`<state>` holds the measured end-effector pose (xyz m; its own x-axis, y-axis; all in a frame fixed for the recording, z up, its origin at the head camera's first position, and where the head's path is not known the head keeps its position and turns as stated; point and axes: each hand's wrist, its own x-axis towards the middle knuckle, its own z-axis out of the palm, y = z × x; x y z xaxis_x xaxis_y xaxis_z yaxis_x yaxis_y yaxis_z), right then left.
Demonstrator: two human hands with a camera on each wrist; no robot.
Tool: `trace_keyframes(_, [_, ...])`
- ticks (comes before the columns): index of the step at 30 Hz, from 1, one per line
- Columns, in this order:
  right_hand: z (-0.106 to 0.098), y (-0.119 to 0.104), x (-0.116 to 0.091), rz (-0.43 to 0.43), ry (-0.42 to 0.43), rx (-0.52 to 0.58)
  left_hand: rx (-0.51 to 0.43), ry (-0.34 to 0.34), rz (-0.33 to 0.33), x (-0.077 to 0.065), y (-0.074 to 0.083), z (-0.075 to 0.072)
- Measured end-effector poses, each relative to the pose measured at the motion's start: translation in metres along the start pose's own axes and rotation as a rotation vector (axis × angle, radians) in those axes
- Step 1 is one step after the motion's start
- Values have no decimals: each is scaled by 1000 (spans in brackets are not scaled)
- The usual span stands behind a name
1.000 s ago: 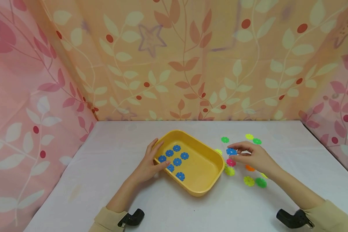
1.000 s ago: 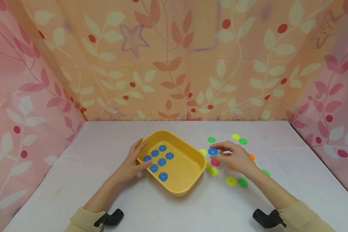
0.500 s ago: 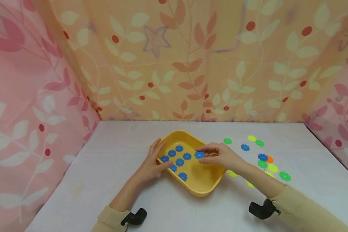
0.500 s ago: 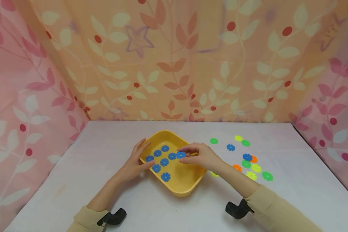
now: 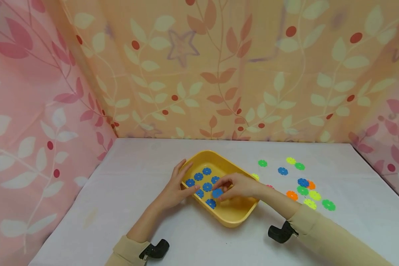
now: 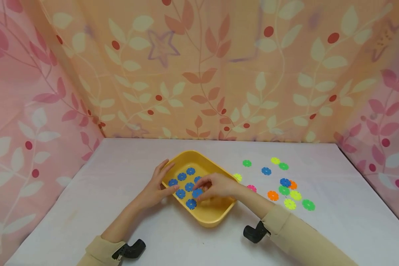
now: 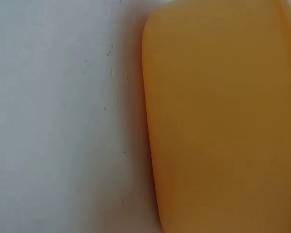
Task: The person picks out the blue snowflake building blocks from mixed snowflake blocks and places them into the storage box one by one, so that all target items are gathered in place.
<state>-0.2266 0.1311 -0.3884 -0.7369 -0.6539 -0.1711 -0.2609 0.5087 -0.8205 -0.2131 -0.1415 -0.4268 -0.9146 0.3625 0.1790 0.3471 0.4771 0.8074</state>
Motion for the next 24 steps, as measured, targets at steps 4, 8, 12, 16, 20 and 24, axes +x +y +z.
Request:
trace_keyframes(4, [-1,5,4,8,-53,-24,0,3,6,1,0,1])
trace_keyframes(8, [-2,11,8,14,-73,-43,0,3,5,1,0,1])
trace_keyframes(12, [-3,13,8,34,-66,-91,3,5,0,0,-1,2])
trace_keyframes(16, [-2,13,9,12,-52,-156,-5,12,1,0,0,1])
trace_keyframes(20, [0,11,9,-48,-36,-197,-13,14,5,0,0,1])
trace_keyframes(24, [1,10,9,-80,-31,-194,-14,13,5,0,0,0])
